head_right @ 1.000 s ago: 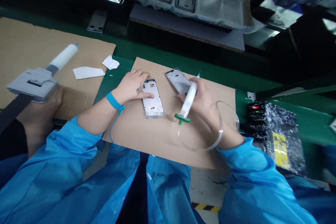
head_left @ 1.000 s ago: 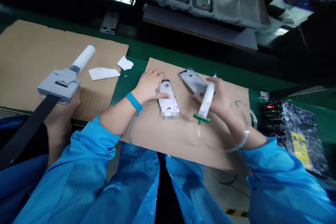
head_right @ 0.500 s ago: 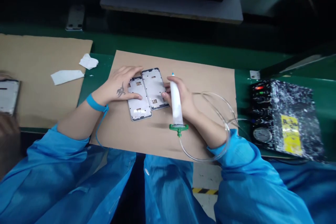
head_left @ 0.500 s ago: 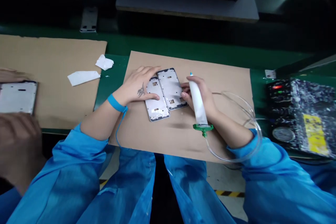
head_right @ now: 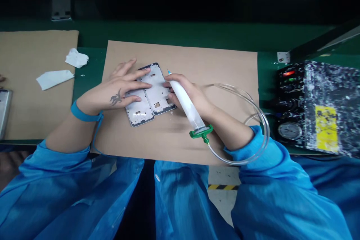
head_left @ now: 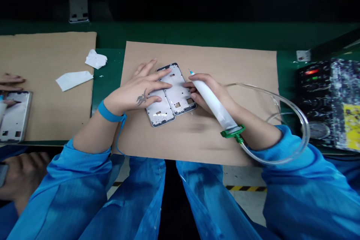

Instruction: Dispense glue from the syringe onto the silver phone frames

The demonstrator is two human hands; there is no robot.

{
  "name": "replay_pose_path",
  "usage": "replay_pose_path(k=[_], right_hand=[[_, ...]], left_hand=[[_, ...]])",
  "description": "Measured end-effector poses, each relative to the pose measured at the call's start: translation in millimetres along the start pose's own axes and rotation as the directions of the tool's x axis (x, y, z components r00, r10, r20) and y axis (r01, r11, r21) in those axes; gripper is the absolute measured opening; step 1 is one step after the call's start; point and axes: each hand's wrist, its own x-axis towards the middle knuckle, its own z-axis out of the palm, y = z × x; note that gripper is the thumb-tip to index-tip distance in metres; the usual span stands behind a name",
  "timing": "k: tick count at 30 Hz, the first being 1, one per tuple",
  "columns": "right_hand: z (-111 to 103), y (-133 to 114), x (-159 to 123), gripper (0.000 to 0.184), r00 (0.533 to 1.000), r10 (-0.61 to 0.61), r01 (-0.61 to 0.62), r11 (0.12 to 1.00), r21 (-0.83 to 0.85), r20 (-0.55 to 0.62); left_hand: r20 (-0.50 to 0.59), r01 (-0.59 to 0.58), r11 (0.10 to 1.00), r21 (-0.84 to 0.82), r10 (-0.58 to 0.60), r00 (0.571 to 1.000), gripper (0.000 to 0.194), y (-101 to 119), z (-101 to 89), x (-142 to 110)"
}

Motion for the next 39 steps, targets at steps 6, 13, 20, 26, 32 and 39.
replay_pose_path(k=[6, 13, 20, 26, 32, 39], right_hand=[[-3.7, -9.3, 3.5, 0.065, 0.994, -0.103, 0.088, 0.942, -0.323, -0.028], [-64.6, -5.3, -2.0, 0.046, 0.972, -0.166, 0.219, 0.892, -0.395, 0.166], [-41.0, -18.6, -3.9, 0.07, 0.968, -0.218, 0.249, 0.734, -0.632, 0.127], [-22.8, -23.9, -9.5, 0.048, 0.991, -0.118, 0.13, 0.714, -0.688, 0.065], [-41.9, -15.9, -5.0, 0.053, 0.986, -0.161, 0.154, 0.724, -0.673, 0.052], [-42.1, -11.9, -1.8, 0.05, 0.965, -0.253, 0.252, 0.794, -0.553, 0.077]], left_hand=[[-0.005, 0.01, 0.998, 0.058, -0.009, 1.0, 0.073, 0.6, 1.6, -2.6], [-0.074, 0.103, 0.994, 0.046, -0.1, 0.992, 0.122, -14.6, -6.3, -9.9], [-0.124, 0.184, 0.982, 0.049, -0.177, 0.976, 0.14, -24.1, -9.8, -9.5], [-0.075, 0.029, 0.999, 0.026, -0.027, 0.997, 0.107, -22.4, -11.8, -9.7], [-0.143, 0.081, 0.99, 0.114, -0.065, 0.988, 0.089, -26.4, -17.1, -17.4], [-0.257, 0.496, 0.855, 0.155, -0.449, 0.855, 0.073, -24.5, -21.8, -34.6]])
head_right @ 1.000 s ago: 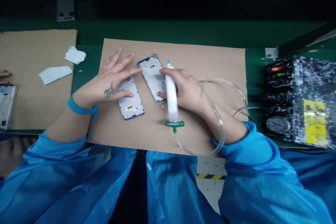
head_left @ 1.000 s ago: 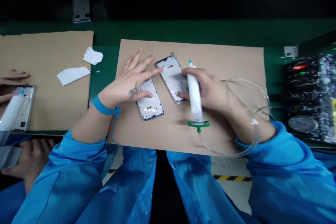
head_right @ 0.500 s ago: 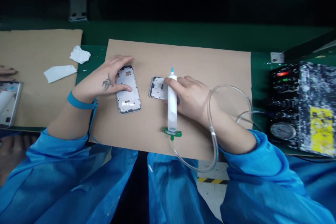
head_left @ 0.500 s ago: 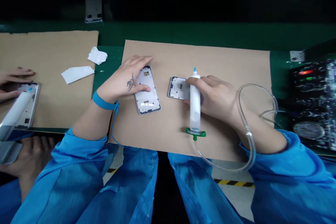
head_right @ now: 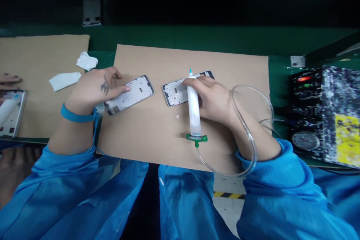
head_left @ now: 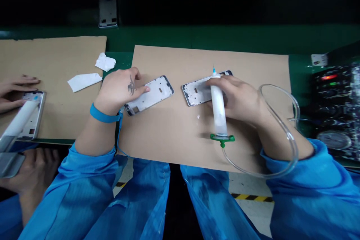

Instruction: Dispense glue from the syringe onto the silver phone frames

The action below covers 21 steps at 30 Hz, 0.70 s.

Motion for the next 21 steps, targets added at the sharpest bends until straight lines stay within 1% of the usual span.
replay_pose_path(k=[1, 3, 5, 6, 7, 8, 9, 10, 11, 12, 13, 14, 15, 16, 17, 18, 19, 21], right_hand=[[0.7, -0.2, -0.1, 0.052, 1.0, 0.001, -0.001, 0.999, 0.05, 0.007], [3.7, -2.3, 0.0, 0.061, 0.999, -0.026, 0.022, 0.988, 0.153, 0.023], [9.0, -6.9, 0.3, 0.063, 0.993, -0.105, 0.084, 0.958, 0.273, 0.06], [12.1, -9.6, 0.4, 0.06, 0.985, -0.158, 0.124, 0.934, 0.336, 0.074], [15.0, -12.0, 0.4, 0.057, 0.975, -0.21, 0.163, 0.903, 0.398, 0.077], [17.5, -13.7, 0.3, 0.053, 0.968, -0.241, 0.186, 0.869, 0.458, 0.064], [19.2, -14.3, -0.1, 0.05, 0.97, -0.243, 0.204, 0.836, 0.509, 0.01], [19.7, -13.7, -0.6, 0.05, 0.975, -0.208, 0.214, 0.81, 0.546, -0.074], [19.1, -11.9, -1.2, 0.052, 0.976, -0.143, 0.212, 0.795, 0.569, -0.164], [17.4, -9.2, -1.7, 0.055, 0.969, -0.071, 0.2, 0.792, 0.577, -0.237], [14.9, -5.9, -2.1, 0.056, 0.962, -0.018, 0.175, 0.806, 0.565, -0.272], [12.1, -2.7, -2.2, 0.054, 0.967, -0.003, 0.143, 0.834, 0.533, -0.255], [9.6, 0.0, -2.0, 0.05, 0.981, -0.025, 0.115, 0.869, 0.481, -0.19], [7.7, 1.6, -1.5, 0.045, 0.993, -0.061, 0.097, 0.903, 0.418, -0.098], [7.0, 2.0, -0.7, 0.042, 0.995, -0.097, 0.097, 0.931, 0.353, -0.018], [7.4, 1.0, 0.1, 0.041, 0.992, -0.12, 0.102, 0.949, 0.299, 0.04], [8.9, -1.1, 0.8, 0.043, 0.989, -0.134, 0.112, 0.958, 0.263, 0.068], [13.8, -7.7, 1.5, 0.046, 0.988, -0.144, 0.129, 0.962, 0.24, 0.048]], left_hand=[[0.043, 0.021, 1.0, -0.013, -0.021, 0.999, 0.079, 3.9, -0.2, -1.3], [0.168, 0.018, 0.999, -0.049, -0.009, 0.986, 0.094, 14.8, -0.7, -3.2], [0.267, -0.004, 0.996, -0.089, 0.027, 0.963, 0.102, 26.3, -0.9, -4.8], [0.286, -0.012, 0.995, -0.102, 0.041, 0.957, 0.102, 31.0, -0.5, -5.5], [0.269, -0.012, 0.994, -0.107, 0.041, 0.962, 0.102, 34.5, 0.3, -6.0], [0.221, -0.004, 0.994, -0.106, 0.027, 0.975, 0.101, 36.8, 1.8, -6.0], [0.151, 0.003, 0.994, -0.105, 0.013, 0.988, 0.101, 37.9, 3.9, -5.3], [0.065, -0.008, 0.994, -0.106, 0.015, 0.998, 0.102, 38.3, 6.8, -3.9], [-0.019, -0.049, 0.993, -0.106, 0.047, 0.999, 0.102, 38.0, 10.3, -1.5], [-0.082, -0.126, 0.986, -0.106, 0.117, 0.99, 0.102, 37.3, 14.3, 1.6], [-0.11, -0.229, 0.967, -0.109, 0.217, 0.97, 0.101, 36.4, 18.6, 5.1], [-0.109, -0.334, 0.935, -0.117, 0.323, 0.94, 0.1, 35.5, 22.9, 8.7], [-0.09, -0.417, 0.899, -0.13, 0.408, 0.908, 0.099, 34.7, 27.0, 12.1], [-0.068, -0.463, 0.874, -0.143, 0.458, 0.886, 0.099, 34.0, 30.4, 14.9], [-0.054, -0.476, 0.866, -0.151, 0.474, 0.879, 0.101, 33.4, 33.2, 16.9], [-0.05, -0.468, 0.871, -0.15, 0.466, 0.883, 0.103, 33.0, 35.0, 18.0], [-0.053, -0.451, 0.881, -0.143, 0.449, 0.892, 0.106, 32.7, 36.1, 18.4], [-0.059, -0.426, 0.894, -0.137, 0.422, 0.905, 0.109, 32.2, 36.2, 18.0]])
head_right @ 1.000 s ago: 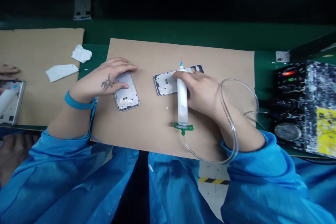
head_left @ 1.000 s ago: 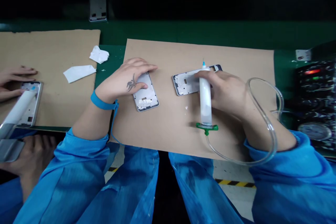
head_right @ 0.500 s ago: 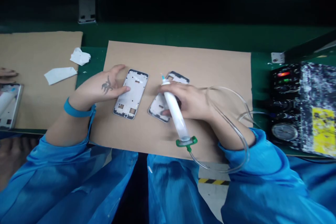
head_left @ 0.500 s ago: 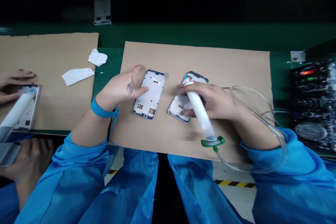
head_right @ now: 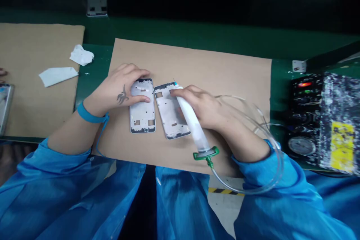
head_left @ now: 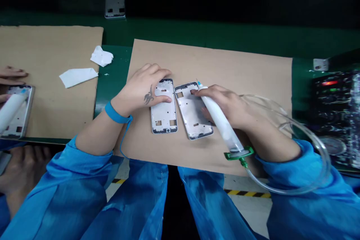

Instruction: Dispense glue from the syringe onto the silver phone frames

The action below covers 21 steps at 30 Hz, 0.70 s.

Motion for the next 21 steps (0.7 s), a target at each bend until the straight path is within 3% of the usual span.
replay_pose_path(k=[5, 9, 11, 16, 21], right_hand=[[16.9, -8.4, -1.2, 0.048, 0.994, 0.081, -0.073, 0.992, 0.098, -0.079], [27.4, 1.2, 1.0, 0.063, 0.936, 0.209, -0.06, 0.887, 0.459, -0.282], [31.2, 7.4, 7.0, 0.059, 0.891, 0.295, -0.043, 0.812, 0.582, -0.344], [36.8, 10.5, 27.3, 0.039, 0.862, 0.439, -0.192, 0.745, 0.639, -0.253], [37.8, 3.5, 30.1, 0.049, 0.88, 0.421, -0.207, 0.755, 0.622, -0.218]], left_hand=[[0.012, 0.008, 0.999, -0.049, -0.008, 1.0, 0.111, 0.0, -1.7, 0.4], [-0.043, 0.036, 0.993, -0.109, -0.041, 0.998, 0.103, 2.0, 5.7, 7.2], [-0.053, 0.006, 0.993, -0.114, -0.012, 0.999, 0.093, 4.9, 11.7, 11.0], [-0.044, -0.104, 0.984, -0.142, 0.099, 0.994, 0.075, 14.1, 22.4, 11.5], [-0.053, -0.094, 0.983, -0.16, 0.086, 0.995, 0.07, 16.1, 23.5, 6.6]])
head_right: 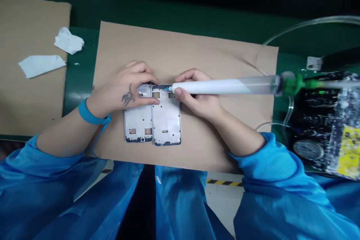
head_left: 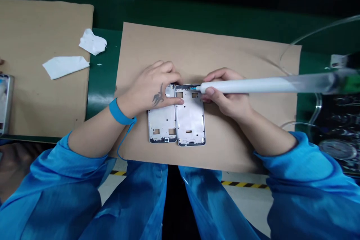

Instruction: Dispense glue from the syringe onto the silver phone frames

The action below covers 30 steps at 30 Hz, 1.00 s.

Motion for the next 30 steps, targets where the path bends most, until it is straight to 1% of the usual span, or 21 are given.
replay_pose_path(k=[3, 6, 9, 14, 21, 25, 30], right_hand=[[-0.6, -2.3, -4.0, 0.047, 1.0, -0.005, 0.003, 0.994, -0.112, -0.016], [-0.4, -3.2, -5.2, 0.042, 0.999, -0.041, 0.032, 0.973, -0.229, -0.034], [0.4, -2.6, -4.4, 0.038, 0.998, -0.057, 0.046, 0.959, -0.278, -0.032], [0.7, -2.0, -3.4, 0.038, 0.998, -0.053, 0.039, 0.948, -0.317, -0.035], [2.1, -4.0, -2.3, 0.036, 0.997, -0.077, 0.064, 0.953, -0.297, -0.032], [3.3, -3.6, -1.4, 0.039, 0.995, -0.089, 0.073, 0.956, -0.286, -0.045], [3.6, -3.8, -1.3, 0.044, 0.996, -0.068, 0.048, 0.951, -0.307, -0.056]], left_hand=[[0.02, 0.023, 1.0, -0.019, -0.022, 1.0, 0.066, 1.6, -1.0, 0.1], [0.028, 0.05, 0.998, -0.047, -0.048, 0.998, 0.063, 4.6, -2.0, 1.1], [0.035, 0.084, 0.994, -0.063, -0.082, 0.996, 0.061, 7.3, -2.9, 2.0], [0.06, 0.105, 0.993, -0.049, -0.102, 0.993, 0.061, 9.9, -5.2, 3.3], [0.06, 0.108, 0.993, -0.053, -0.105, 0.993, 0.06, 11.4, -6.3, 3.3], [0.062, 0.115, 0.992, -0.059, -0.112, 0.992, 0.064, 11.2, -5.9, 3.0], [0.061, 0.112, 0.993, -0.041, -0.11, 0.992, 0.062, 12.1, -6.4, 3.0]])
